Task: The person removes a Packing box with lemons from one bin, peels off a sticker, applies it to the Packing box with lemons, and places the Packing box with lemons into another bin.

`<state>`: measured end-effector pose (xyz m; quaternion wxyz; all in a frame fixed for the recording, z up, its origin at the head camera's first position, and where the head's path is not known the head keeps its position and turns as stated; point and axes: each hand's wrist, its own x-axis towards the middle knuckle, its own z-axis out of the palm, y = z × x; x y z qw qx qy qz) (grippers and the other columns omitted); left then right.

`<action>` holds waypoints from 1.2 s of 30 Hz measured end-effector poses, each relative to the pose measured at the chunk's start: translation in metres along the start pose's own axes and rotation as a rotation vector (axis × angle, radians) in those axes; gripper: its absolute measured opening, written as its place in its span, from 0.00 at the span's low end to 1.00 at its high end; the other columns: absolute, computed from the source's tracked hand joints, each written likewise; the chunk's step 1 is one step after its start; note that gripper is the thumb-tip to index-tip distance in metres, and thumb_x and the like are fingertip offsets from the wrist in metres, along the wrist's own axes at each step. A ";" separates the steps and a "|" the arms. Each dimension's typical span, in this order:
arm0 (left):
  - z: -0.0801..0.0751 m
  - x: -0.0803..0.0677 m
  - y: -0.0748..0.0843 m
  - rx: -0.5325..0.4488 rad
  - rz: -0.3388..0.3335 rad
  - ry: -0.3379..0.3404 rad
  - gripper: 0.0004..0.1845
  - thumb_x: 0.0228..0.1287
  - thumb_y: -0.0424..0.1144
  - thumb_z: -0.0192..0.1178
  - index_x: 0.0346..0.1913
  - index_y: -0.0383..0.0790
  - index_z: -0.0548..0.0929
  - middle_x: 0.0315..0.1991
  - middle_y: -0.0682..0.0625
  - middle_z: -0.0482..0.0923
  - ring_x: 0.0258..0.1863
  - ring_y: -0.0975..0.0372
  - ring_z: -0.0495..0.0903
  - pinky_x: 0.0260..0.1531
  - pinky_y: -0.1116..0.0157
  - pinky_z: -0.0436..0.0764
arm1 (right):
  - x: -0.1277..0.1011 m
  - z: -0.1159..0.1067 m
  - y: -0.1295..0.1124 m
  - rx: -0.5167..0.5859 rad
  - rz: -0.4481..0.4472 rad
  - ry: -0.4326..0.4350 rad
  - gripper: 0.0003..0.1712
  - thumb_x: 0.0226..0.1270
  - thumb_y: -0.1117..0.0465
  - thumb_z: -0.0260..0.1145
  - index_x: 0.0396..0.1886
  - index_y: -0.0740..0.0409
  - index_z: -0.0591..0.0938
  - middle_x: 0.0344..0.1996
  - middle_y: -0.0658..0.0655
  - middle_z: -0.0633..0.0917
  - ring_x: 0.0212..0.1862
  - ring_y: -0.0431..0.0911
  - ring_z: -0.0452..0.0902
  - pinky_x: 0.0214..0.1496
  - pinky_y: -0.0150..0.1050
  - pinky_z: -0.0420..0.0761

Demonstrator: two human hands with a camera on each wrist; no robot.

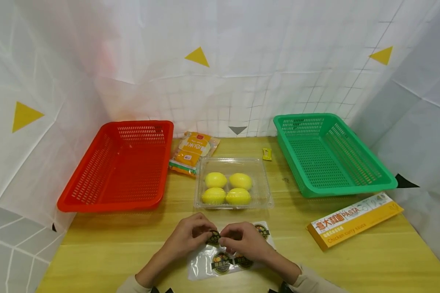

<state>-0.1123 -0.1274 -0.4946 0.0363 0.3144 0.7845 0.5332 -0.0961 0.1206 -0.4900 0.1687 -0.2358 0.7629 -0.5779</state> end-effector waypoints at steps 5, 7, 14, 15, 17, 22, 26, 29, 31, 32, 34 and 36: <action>0.002 0.001 0.004 -0.043 -0.076 0.063 0.10 0.68 0.32 0.70 0.50 0.40 0.89 0.37 0.51 0.83 0.35 0.62 0.81 0.33 0.66 0.83 | 0.000 0.001 -0.002 -0.012 -0.035 0.077 0.09 0.77 0.61 0.67 0.34 0.57 0.88 0.23 0.54 0.85 0.23 0.40 0.79 0.22 0.34 0.80; 0.001 0.001 0.007 -0.062 -0.136 0.085 0.09 0.68 0.34 0.71 0.49 0.41 0.89 0.36 0.53 0.83 0.34 0.62 0.80 0.33 0.66 0.82 | 0.000 0.000 -0.004 -0.004 -0.035 0.104 0.09 0.77 0.62 0.66 0.34 0.58 0.88 0.23 0.55 0.86 0.23 0.41 0.79 0.23 0.35 0.81; -0.002 0.000 0.011 -0.128 -0.243 0.102 0.03 0.70 0.36 0.70 0.41 0.41 0.88 0.34 0.55 0.84 0.29 0.62 0.79 0.30 0.68 0.79 | -0.002 -0.002 -0.011 0.016 -0.050 0.205 0.07 0.75 0.65 0.67 0.36 0.62 0.87 0.27 0.64 0.86 0.25 0.46 0.82 0.29 0.41 0.85; -0.002 0.000 0.011 -0.129 -0.239 0.100 0.02 0.69 0.36 0.70 0.40 0.41 0.88 0.34 0.55 0.84 0.29 0.63 0.79 0.30 0.68 0.79 | -0.002 -0.002 -0.012 0.023 -0.045 0.215 0.07 0.75 0.65 0.67 0.36 0.62 0.87 0.27 0.65 0.86 0.26 0.47 0.82 0.29 0.42 0.86; -0.002 0.000 0.011 -0.124 -0.222 0.091 0.01 0.69 0.35 0.69 0.39 0.41 0.88 0.33 0.55 0.84 0.30 0.63 0.79 0.29 0.68 0.78 | -0.003 -0.003 -0.014 0.035 -0.034 0.231 0.07 0.75 0.64 0.67 0.36 0.63 0.87 0.27 0.66 0.86 0.26 0.46 0.82 0.30 0.41 0.86; -0.003 0.000 0.013 -0.101 -0.181 0.080 0.04 0.68 0.33 0.69 0.38 0.46 0.88 0.33 0.56 0.84 0.31 0.63 0.79 0.29 0.67 0.79 | -0.003 -0.004 -0.016 0.056 -0.032 0.244 0.08 0.75 0.64 0.67 0.36 0.64 0.87 0.27 0.67 0.85 0.26 0.47 0.82 0.29 0.42 0.85; -0.003 0.000 0.016 -0.092 -0.170 0.081 0.04 0.69 0.33 0.69 0.38 0.47 0.88 0.33 0.57 0.84 0.31 0.63 0.79 0.30 0.67 0.80 | -0.003 -0.005 -0.016 0.031 -0.050 0.258 0.07 0.75 0.63 0.68 0.37 0.62 0.88 0.27 0.66 0.86 0.26 0.53 0.82 0.27 0.42 0.84; -0.002 0.000 0.017 -0.091 -0.166 0.083 0.04 0.69 0.33 0.69 0.37 0.46 0.88 0.33 0.57 0.84 0.30 0.64 0.79 0.29 0.66 0.81 | -0.004 -0.005 -0.016 0.007 -0.059 0.284 0.06 0.74 0.63 0.69 0.38 0.61 0.88 0.27 0.64 0.86 0.26 0.56 0.83 0.26 0.39 0.83; -0.002 0.000 0.018 -0.094 -0.164 0.086 0.04 0.68 0.32 0.69 0.37 0.46 0.88 0.33 0.57 0.84 0.30 0.64 0.79 0.29 0.66 0.81 | -0.005 -0.006 -0.016 0.001 -0.065 0.295 0.05 0.74 0.63 0.69 0.39 0.61 0.88 0.28 0.64 0.87 0.27 0.57 0.83 0.27 0.37 0.83; -0.002 0.000 0.018 -0.095 -0.163 0.088 0.04 0.68 0.32 0.69 0.37 0.46 0.88 0.33 0.57 0.84 0.30 0.64 0.79 0.29 0.66 0.81 | -0.005 -0.006 -0.016 -0.001 -0.069 0.299 0.05 0.73 0.64 0.70 0.39 0.61 0.88 0.28 0.63 0.87 0.27 0.57 0.83 0.27 0.37 0.83; -0.002 0.000 0.019 -0.095 -0.162 0.092 0.04 0.68 0.32 0.69 0.38 0.46 0.88 0.33 0.57 0.84 0.30 0.64 0.79 0.29 0.66 0.81 | -0.005 -0.006 -0.017 -0.002 -0.080 0.301 0.04 0.73 0.64 0.70 0.38 0.60 0.88 0.28 0.61 0.87 0.27 0.56 0.83 0.27 0.38 0.83; -0.002 0.000 0.019 -0.093 -0.162 0.099 0.03 0.68 0.32 0.69 0.38 0.45 0.88 0.33 0.57 0.84 0.30 0.64 0.79 0.30 0.66 0.82 | -0.005 -0.006 -0.018 0.000 -0.092 0.300 0.04 0.73 0.65 0.69 0.38 0.60 0.88 0.28 0.59 0.87 0.26 0.56 0.83 0.27 0.41 0.84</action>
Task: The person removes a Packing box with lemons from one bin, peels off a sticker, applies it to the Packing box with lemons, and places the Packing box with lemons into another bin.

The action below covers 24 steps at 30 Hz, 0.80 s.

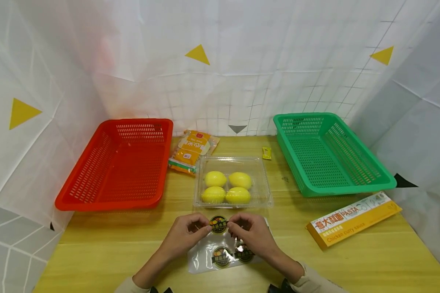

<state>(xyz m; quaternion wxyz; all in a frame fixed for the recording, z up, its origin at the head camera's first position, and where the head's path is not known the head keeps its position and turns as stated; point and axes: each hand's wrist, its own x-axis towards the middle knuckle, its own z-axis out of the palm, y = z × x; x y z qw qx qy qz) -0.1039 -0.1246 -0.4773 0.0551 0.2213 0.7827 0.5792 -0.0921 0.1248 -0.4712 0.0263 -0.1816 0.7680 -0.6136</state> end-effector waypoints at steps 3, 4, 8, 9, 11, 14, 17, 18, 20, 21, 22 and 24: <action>0.000 0.001 0.001 0.011 0.006 0.009 0.02 0.69 0.34 0.70 0.38 0.45 0.88 0.33 0.57 0.84 0.30 0.63 0.80 0.30 0.66 0.82 | 0.000 -0.001 -0.002 0.009 -0.006 -0.001 0.04 0.74 0.65 0.69 0.38 0.61 0.87 0.28 0.57 0.87 0.26 0.54 0.83 0.27 0.46 0.85; 0.000 0.001 0.002 0.013 0.011 0.012 0.02 0.69 0.34 0.70 0.38 0.45 0.88 0.33 0.57 0.84 0.30 0.63 0.80 0.31 0.66 0.82 | 0.000 -0.001 -0.003 0.012 -0.006 -0.002 0.04 0.74 0.65 0.69 0.39 0.61 0.87 0.28 0.57 0.87 0.26 0.54 0.83 0.28 0.46 0.85; -0.002 0.004 0.007 0.039 0.048 0.020 0.04 0.68 0.32 0.70 0.38 0.46 0.88 0.32 0.58 0.85 0.29 0.64 0.81 0.30 0.65 0.83 | 0.002 -0.004 -0.006 0.024 0.003 -0.007 0.05 0.75 0.64 0.68 0.39 0.60 0.87 0.28 0.62 0.86 0.26 0.56 0.82 0.27 0.44 0.85; -0.003 0.005 0.009 0.048 0.062 0.022 0.04 0.68 0.32 0.70 0.39 0.45 0.88 0.32 0.58 0.85 0.28 0.64 0.80 0.29 0.65 0.83 | 0.002 -0.004 -0.007 0.027 0.008 -0.007 0.05 0.76 0.63 0.68 0.38 0.59 0.87 0.28 0.64 0.86 0.25 0.57 0.82 0.27 0.43 0.84; -0.005 0.007 0.012 0.068 0.086 0.025 0.04 0.68 0.32 0.70 0.38 0.46 0.88 0.31 0.58 0.84 0.27 0.64 0.80 0.28 0.65 0.82 | 0.003 -0.006 -0.008 0.043 0.019 -0.009 0.05 0.76 0.63 0.67 0.38 0.59 0.87 0.28 0.66 0.86 0.24 0.59 0.80 0.25 0.44 0.84; -0.006 0.010 0.018 0.088 0.098 0.031 0.05 0.68 0.32 0.70 0.38 0.47 0.88 0.29 0.58 0.82 0.25 0.65 0.78 0.25 0.66 0.81 | 0.004 -0.008 -0.012 0.070 0.030 -0.014 0.06 0.77 0.63 0.66 0.38 0.59 0.86 0.27 0.67 0.85 0.20 0.60 0.77 0.23 0.46 0.84; -0.007 0.014 0.023 0.100 0.097 0.039 0.04 0.69 0.34 0.70 0.37 0.48 0.88 0.28 0.59 0.81 0.24 0.64 0.78 0.24 0.66 0.81 | 0.007 -0.010 -0.016 0.095 0.010 -0.016 0.06 0.77 0.65 0.65 0.39 0.62 0.86 0.26 0.65 0.86 0.17 0.55 0.76 0.20 0.47 0.83; -0.007 0.016 0.025 0.102 0.093 0.042 0.03 0.70 0.34 0.69 0.37 0.47 0.88 0.28 0.59 0.81 0.24 0.64 0.78 0.24 0.66 0.81 | 0.008 -0.011 -0.017 0.098 0.001 -0.015 0.06 0.77 0.66 0.65 0.39 0.63 0.86 0.25 0.64 0.86 0.16 0.53 0.76 0.20 0.46 0.83; -0.007 0.019 0.029 0.114 0.092 0.050 0.02 0.70 0.36 0.69 0.38 0.46 0.88 0.28 0.59 0.81 0.24 0.64 0.79 0.24 0.65 0.82 | 0.011 -0.013 -0.020 0.097 -0.017 -0.011 0.05 0.77 0.67 0.65 0.40 0.64 0.86 0.24 0.61 0.86 0.15 0.49 0.75 0.18 0.45 0.82; -0.007 0.020 0.030 0.119 0.096 0.055 0.02 0.71 0.36 0.69 0.38 0.45 0.88 0.28 0.59 0.81 0.24 0.64 0.79 0.24 0.65 0.82 | 0.013 -0.014 -0.021 0.092 -0.026 -0.008 0.05 0.77 0.67 0.65 0.40 0.64 0.85 0.24 0.60 0.86 0.15 0.49 0.75 0.17 0.44 0.81; -0.007 0.022 0.033 0.128 0.096 0.060 0.02 0.71 0.37 0.69 0.38 0.44 0.88 0.28 0.60 0.81 0.24 0.65 0.79 0.24 0.65 0.82 | 0.014 -0.016 -0.022 0.083 -0.027 -0.004 0.05 0.77 0.67 0.65 0.40 0.64 0.86 0.24 0.59 0.86 0.15 0.50 0.75 0.17 0.43 0.81; -0.007 0.025 0.037 0.140 0.105 0.071 0.03 0.72 0.38 0.68 0.39 0.43 0.88 0.28 0.60 0.81 0.24 0.65 0.79 0.24 0.65 0.82 | 0.018 -0.019 -0.025 0.069 -0.024 0.006 0.06 0.77 0.66 0.65 0.40 0.65 0.86 0.24 0.58 0.86 0.15 0.54 0.75 0.15 0.42 0.79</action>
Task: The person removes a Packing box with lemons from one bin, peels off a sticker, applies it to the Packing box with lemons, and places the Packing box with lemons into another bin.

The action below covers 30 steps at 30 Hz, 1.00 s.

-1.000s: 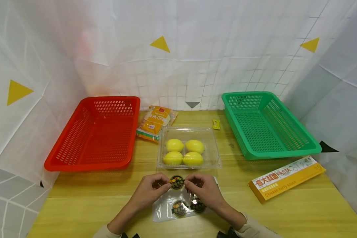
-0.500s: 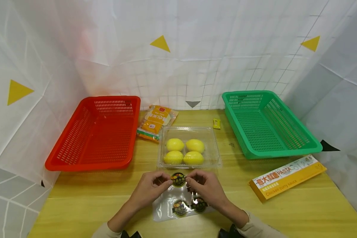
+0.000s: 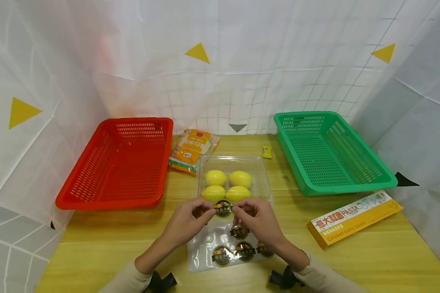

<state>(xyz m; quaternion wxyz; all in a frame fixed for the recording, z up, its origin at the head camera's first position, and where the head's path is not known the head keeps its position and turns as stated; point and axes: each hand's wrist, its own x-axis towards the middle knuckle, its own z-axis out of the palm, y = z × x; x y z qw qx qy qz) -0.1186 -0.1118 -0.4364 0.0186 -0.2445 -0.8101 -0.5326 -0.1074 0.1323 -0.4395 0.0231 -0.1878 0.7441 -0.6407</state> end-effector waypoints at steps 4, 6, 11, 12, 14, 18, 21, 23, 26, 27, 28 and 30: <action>-0.002 0.010 0.008 0.009 0.033 0.034 0.02 0.73 0.35 0.67 0.40 0.42 0.88 0.28 0.58 0.81 0.23 0.65 0.79 0.24 0.64 0.82 | 0.007 -0.006 -0.007 -0.046 0.011 0.037 0.07 0.77 0.63 0.66 0.40 0.63 0.86 0.24 0.56 0.86 0.16 0.57 0.75 0.14 0.43 0.76; -0.002 0.016 0.012 0.012 0.047 0.056 0.02 0.72 0.33 0.67 0.41 0.42 0.88 0.28 0.58 0.81 0.23 0.65 0.79 0.24 0.64 0.82 | 0.012 -0.010 -0.010 -0.062 0.001 0.054 0.07 0.77 0.64 0.66 0.39 0.63 0.86 0.25 0.58 0.86 0.16 0.54 0.76 0.15 0.45 0.76; -0.002 0.028 0.016 0.037 0.051 0.102 0.03 0.71 0.31 0.67 0.43 0.42 0.88 0.29 0.58 0.81 0.25 0.64 0.79 0.26 0.64 0.82 | 0.027 -0.017 -0.014 -0.080 -0.003 0.086 0.09 0.78 0.63 0.66 0.39 0.65 0.86 0.25 0.62 0.86 0.17 0.54 0.76 0.18 0.45 0.78; -0.001 0.029 0.016 0.035 0.051 0.109 0.04 0.71 0.31 0.67 0.44 0.41 0.88 0.30 0.58 0.81 0.25 0.64 0.79 0.27 0.64 0.83 | 0.030 -0.018 -0.015 -0.084 0.000 0.095 0.09 0.78 0.63 0.66 0.40 0.66 0.86 0.25 0.62 0.86 0.18 0.55 0.77 0.18 0.44 0.78; 0.001 0.032 0.016 0.026 0.051 0.121 0.06 0.70 0.31 0.66 0.47 0.40 0.88 0.32 0.57 0.82 0.27 0.64 0.80 0.28 0.63 0.84 | 0.036 -0.022 -0.015 -0.086 0.006 0.117 0.10 0.78 0.62 0.66 0.40 0.66 0.86 0.25 0.62 0.86 0.18 0.58 0.77 0.17 0.41 0.76; 0.006 0.038 0.013 -0.001 0.059 0.130 0.12 0.70 0.31 0.65 0.54 0.36 0.86 0.39 0.50 0.85 0.33 0.63 0.83 0.32 0.62 0.86 | 0.047 -0.028 -0.014 -0.101 0.019 0.156 0.10 0.77 0.62 0.66 0.39 0.65 0.87 0.24 0.61 0.86 0.19 0.64 0.76 0.15 0.35 0.71; 0.008 0.044 0.010 -0.015 0.063 0.127 0.15 0.70 0.31 0.63 0.58 0.35 0.85 0.43 0.48 0.85 0.35 0.63 0.85 0.34 0.62 0.86 | 0.053 -0.031 -0.014 -0.121 0.039 0.168 0.11 0.77 0.61 0.67 0.39 0.66 0.86 0.24 0.59 0.87 0.19 0.67 0.76 0.15 0.34 0.69; 0.009 0.048 0.008 -0.018 0.080 0.134 0.17 0.71 0.31 0.63 0.60 0.35 0.83 0.44 0.46 0.86 0.37 0.62 0.85 0.35 0.62 0.86 | 0.058 -0.032 -0.014 -0.141 0.050 0.172 0.12 0.77 0.60 0.67 0.39 0.68 0.86 0.24 0.58 0.87 0.19 0.66 0.76 0.15 0.34 0.69; 0.007 0.054 0.005 0.013 0.111 0.146 0.17 0.70 0.30 0.63 0.60 0.33 0.83 0.46 0.43 0.85 0.39 0.58 0.86 0.38 0.59 0.87 | 0.066 -0.033 -0.014 -0.161 0.062 0.182 0.12 0.76 0.60 0.67 0.39 0.67 0.86 0.24 0.57 0.87 0.19 0.62 0.76 0.15 0.37 0.71; 0.006 0.056 0.003 0.033 0.124 0.148 0.17 0.70 0.30 0.63 0.59 0.32 0.83 0.47 0.42 0.85 0.41 0.56 0.86 0.39 0.58 0.87 | 0.068 -0.034 -0.013 -0.168 0.068 0.186 0.11 0.76 0.60 0.67 0.39 0.66 0.86 0.24 0.57 0.87 0.19 0.60 0.76 0.16 0.37 0.72; 0.005 0.056 0.003 0.064 0.133 0.146 0.16 0.70 0.29 0.64 0.58 0.31 0.83 0.49 0.41 0.84 0.42 0.54 0.85 0.40 0.57 0.87 | 0.071 -0.035 -0.012 -0.173 0.074 0.190 0.11 0.76 0.60 0.67 0.39 0.66 0.86 0.24 0.57 0.87 0.19 0.58 0.76 0.16 0.38 0.72; 0.004 0.057 0.001 0.136 0.144 0.134 0.16 0.69 0.30 0.64 0.57 0.30 0.84 0.51 0.39 0.83 0.45 0.49 0.84 0.42 0.54 0.86 | 0.076 -0.037 -0.011 -0.189 0.092 0.199 0.10 0.75 0.61 0.67 0.39 0.64 0.87 0.23 0.57 0.87 0.19 0.57 0.76 0.17 0.37 0.72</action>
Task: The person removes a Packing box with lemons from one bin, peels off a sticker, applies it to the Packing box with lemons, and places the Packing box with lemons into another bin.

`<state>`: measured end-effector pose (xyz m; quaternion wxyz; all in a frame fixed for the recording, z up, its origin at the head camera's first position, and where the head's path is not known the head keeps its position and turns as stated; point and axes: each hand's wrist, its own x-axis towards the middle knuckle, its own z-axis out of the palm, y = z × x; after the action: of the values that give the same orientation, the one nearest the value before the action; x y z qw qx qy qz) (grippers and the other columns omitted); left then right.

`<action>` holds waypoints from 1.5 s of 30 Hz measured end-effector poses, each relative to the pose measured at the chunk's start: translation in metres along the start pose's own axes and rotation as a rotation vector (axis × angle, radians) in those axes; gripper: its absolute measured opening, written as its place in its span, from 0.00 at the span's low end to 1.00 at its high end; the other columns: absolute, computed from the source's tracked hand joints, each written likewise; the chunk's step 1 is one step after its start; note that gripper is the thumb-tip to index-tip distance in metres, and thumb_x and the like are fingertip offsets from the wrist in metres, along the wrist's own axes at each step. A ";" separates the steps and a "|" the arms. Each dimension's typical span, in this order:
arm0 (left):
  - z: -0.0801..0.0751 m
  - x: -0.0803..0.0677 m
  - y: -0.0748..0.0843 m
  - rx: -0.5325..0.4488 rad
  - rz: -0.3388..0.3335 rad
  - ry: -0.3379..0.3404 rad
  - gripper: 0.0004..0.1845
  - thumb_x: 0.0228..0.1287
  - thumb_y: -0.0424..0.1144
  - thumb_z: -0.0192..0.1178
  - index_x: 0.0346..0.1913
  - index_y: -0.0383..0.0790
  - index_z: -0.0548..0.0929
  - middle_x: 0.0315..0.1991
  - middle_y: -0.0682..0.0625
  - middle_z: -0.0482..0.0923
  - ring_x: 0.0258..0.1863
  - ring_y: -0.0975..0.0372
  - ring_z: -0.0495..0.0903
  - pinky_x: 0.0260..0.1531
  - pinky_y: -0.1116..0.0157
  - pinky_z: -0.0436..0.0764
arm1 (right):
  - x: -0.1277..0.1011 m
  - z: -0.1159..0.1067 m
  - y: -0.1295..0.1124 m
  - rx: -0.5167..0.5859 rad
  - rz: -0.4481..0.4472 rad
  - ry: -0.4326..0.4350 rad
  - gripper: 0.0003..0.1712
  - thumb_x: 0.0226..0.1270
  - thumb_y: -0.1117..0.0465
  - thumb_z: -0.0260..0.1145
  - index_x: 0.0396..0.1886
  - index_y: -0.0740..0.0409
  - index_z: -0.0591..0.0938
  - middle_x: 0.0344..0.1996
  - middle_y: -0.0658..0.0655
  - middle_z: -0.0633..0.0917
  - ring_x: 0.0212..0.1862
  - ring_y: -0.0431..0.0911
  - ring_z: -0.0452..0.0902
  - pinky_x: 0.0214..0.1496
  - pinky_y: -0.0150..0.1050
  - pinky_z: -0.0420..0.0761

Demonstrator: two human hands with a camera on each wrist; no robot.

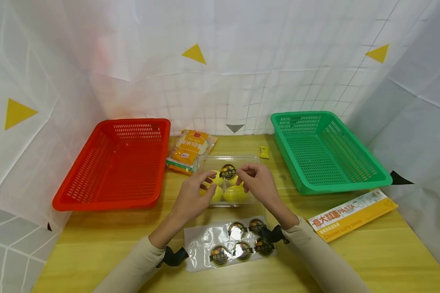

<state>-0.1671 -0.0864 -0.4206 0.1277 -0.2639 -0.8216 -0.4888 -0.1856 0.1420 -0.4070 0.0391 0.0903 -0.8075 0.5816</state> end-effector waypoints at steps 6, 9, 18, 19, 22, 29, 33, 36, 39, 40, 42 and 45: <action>0.004 -0.003 -0.005 0.180 0.055 -0.018 0.14 0.66 0.31 0.66 0.52 0.29 0.86 0.53 0.40 0.81 0.53 0.47 0.80 0.53 0.50 0.81 | 0.015 0.000 0.003 -0.066 0.038 -0.007 0.10 0.75 0.60 0.67 0.37 0.63 0.88 0.23 0.58 0.87 0.20 0.68 0.77 0.15 0.36 0.70; 0.005 -0.006 -0.008 0.230 0.087 0.021 0.12 0.64 0.28 0.67 0.50 0.29 0.87 0.53 0.39 0.81 0.57 0.46 0.77 0.60 0.48 0.77 | 0.020 -0.001 0.002 -0.093 0.041 -0.018 0.10 0.74 0.61 0.66 0.36 0.64 0.88 0.22 0.59 0.87 0.19 0.67 0.77 0.14 0.36 0.68; 0.000 -0.017 -0.018 0.223 -0.020 0.122 0.21 0.64 0.30 0.69 0.58 0.24 0.82 0.62 0.36 0.75 0.64 0.45 0.72 0.63 0.47 0.75 | 0.024 -0.001 0.000 -0.162 0.089 -0.049 0.10 0.74 0.64 0.63 0.37 0.62 0.89 0.22 0.58 0.88 0.17 0.60 0.79 0.13 0.35 0.64; 0.000 -0.018 -0.019 0.212 -0.022 0.125 0.21 0.65 0.30 0.69 0.58 0.24 0.82 0.63 0.36 0.75 0.64 0.45 0.73 0.61 0.47 0.76 | 0.025 -0.001 0.000 -0.171 0.095 -0.052 0.10 0.74 0.64 0.63 0.37 0.62 0.89 0.22 0.58 0.88 0.17 0.60 0.79 0.13 0.35 0.63; -0.001 -0.021 -0.021 0.182 -0.014 0.130 0.22 0.66 0.31 0.69 0.59 0.24 0.81 0.63 0.36 0.75 0.63 0.46 0.74 0.58 0.47 0.78 | 0.027 0.000 0.001 -0.194 0.109 -0.049 0.11 0.73 0.63 0.62 0.36 0.61 0.90 0.22 0.57 0.88 0.17 0.61 0.79 0.14 0.35 0.64; 0.000 -0.023 -0.023 0.181 0.005 0.125 0.22 0.66 0.33 0.70 0.59 0.23 0.81 0.63 0.36 0.75 0.63 0.46 0.75 0.60 0.47 0.77 | 0.029 0.002 0.004 -0.232 0.117 -0.033 0.12 0.72 0.64 0.62 0.34 0.62 0.90 0.19 0.56 0.87 0.18 0.63 0.80 0.16 0.37 0.71; 0.000 -0.023 -0.024 0.189 0.002 0.119 0.22 0.66 0.33 0.70 0.59 0.22 0.82 0.63 0.36 0.75 0.62 0.47 0.75 0.62 0.47 0.76 | 0.029 0.003 0.005 -0.243 0.115 -0.029 0.11 0.72 0.64 0.64 0.32 0.63 0.90 0.18 0.55 0.86 0.19 0.64 0.80 0.16 0.37 0.73; 0.000 -0.023 -0.024 0.194 0.005 0.113 0.22 0.67 0.33 0.69 0.58 0.22 0.82 0.63 0.36 0.75 0.62 0.47 0.75 0.63 0.47 0.75 | 0.029 0.004 0.005 -0.256 0.104 -0.026 0.11 0.72 0.65 0.65 0.31 0.63 0.89 0.18 0.56 0.85 0.18 0.63 0.80 0.16 0.38 0.75; -0.001 -0.023 -0.024 0.199 0.008 0.109 0.21 0.67 0.33 0.69 0.58 0.22 0.82 0.63 0.36 0.75 0.62 0.47 0.75 0.63 0.48 0.75 | 0.029 0.006 0.006 -0.283 0.077 -0.025 0.10 0.70 0.66 0.65 0.30 0.64 0.89 0.17 0.56 0.85 0.16 0.60 0.79 0.16 0.39 0.75; -0.001 -0.023 -0.023 0.202 0.007 0.107 0.21 0.68 0.33 0.68 0.58 0.22 0.82 0.63 0.36 0.75 0.62 0.47 0.75 0.63 0.48 0.75 | 0.029 0.006 0.007 -0.297 0.067 -0.024 0.10 0.70 0.66 0.65 0.30 0.64 0.89 0.17 0.56 0.84 0.16 0.58 0.79 0.16 0.39 0.76; -0.001 -0.023 -0.024 0.209 0.007 0.106 0.21 0.68 0.34 0.68 0.58 0.22 0.82 0.63 0.36 0.75 0.62 0.47 0.75 0.63 0.48 0.75 | 0.029 0.007 0.007 -0.320 0.049 -0.021 0.10 0.69 0.67 0.65 0.29 0.64 0.89 0.16 0.56 0.84 0.14 0.54 0.78 0.15 0.39 0.76; -0.002 -0.023 -0.023 0.217 -0.001 0.099 0.21 0.68 0.34 0.68 0.59 0.23 0.82 0.63 0.37 0.75 0.62 0.48 0.74 0.63 0.48 0.74 | 0.029 0.009 0.007 -0.357 0.032 -0.018 0.09 0.67 0.67 0.65 0.28 0.62 0.89 0.17 0.56 0.85 0.12 0.50 0.76 0.15 0.39 0.75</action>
<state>-0.1609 -0.1040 -0.4480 0.1954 -0.2237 -0.8627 -0.4094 -0.2148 0.1330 -0.4116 0.0380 0.0741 -0.8996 0.4286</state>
